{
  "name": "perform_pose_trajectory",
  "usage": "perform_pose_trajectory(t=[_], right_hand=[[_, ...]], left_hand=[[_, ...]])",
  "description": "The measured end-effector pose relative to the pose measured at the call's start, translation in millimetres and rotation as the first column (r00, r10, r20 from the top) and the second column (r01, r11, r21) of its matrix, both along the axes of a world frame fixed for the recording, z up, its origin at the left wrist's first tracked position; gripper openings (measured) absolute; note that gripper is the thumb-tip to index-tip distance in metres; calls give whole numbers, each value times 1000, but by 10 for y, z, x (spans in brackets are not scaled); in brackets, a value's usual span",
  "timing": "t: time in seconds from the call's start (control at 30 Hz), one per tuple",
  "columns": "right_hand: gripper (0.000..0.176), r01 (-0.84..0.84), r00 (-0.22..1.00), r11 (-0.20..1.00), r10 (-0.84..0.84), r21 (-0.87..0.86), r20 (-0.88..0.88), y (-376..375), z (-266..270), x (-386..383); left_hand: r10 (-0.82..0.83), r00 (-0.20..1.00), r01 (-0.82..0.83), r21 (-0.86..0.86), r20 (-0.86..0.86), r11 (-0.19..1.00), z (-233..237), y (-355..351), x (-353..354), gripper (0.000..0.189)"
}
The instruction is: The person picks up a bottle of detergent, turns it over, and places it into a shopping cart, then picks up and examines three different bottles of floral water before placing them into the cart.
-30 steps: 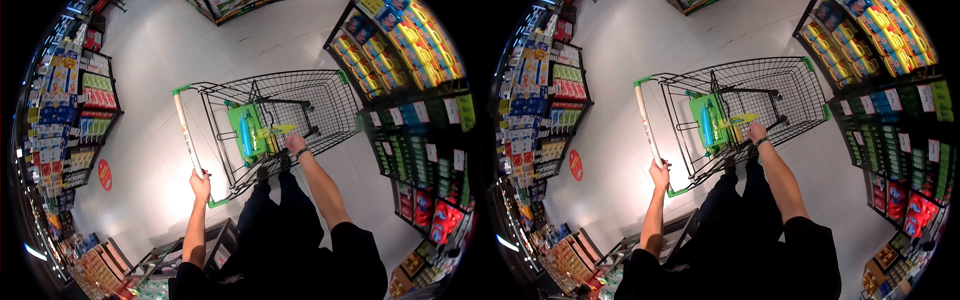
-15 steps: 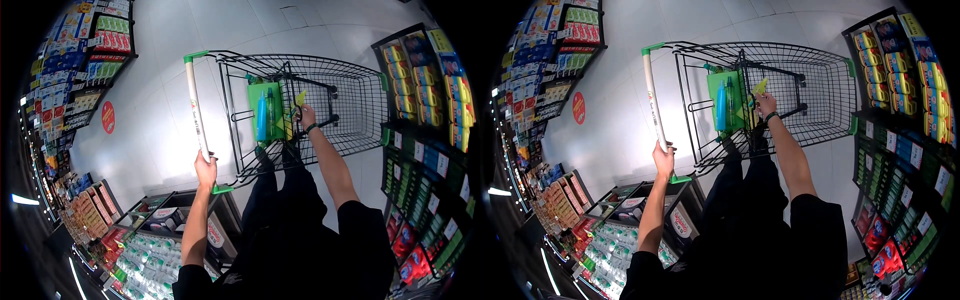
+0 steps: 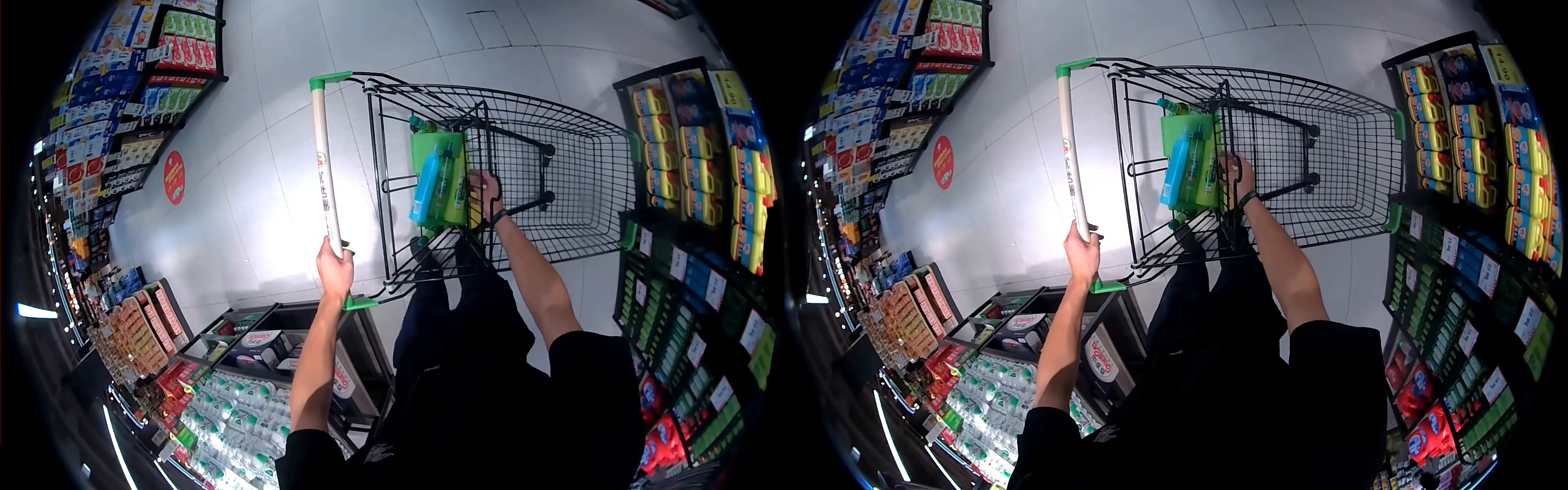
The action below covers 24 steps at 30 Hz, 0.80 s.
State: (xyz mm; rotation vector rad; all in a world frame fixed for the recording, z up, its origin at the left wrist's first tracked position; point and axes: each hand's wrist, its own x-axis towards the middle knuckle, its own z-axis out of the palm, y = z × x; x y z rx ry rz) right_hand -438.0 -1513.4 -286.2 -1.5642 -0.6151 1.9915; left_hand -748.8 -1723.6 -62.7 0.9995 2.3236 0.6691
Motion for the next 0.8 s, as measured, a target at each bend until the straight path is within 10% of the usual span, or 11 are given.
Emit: perform_pose_trajectory(t=[0.17,0.33,0.8], right_hand=[[34,28,956,996,-52,-85,-290,75,-322,27],[44,-9,998,996,3,-90,-66,136,571,-65],[51,-104,993,994,103,-27,-59,-149,409,377]], left_hand=[[17,999,-17,3,30,1000,40,47,31,13],[13,999,-14,33,30,999,-2,65,90,12],[50,976,-63,-57,-211,996,27,101,226,22]])
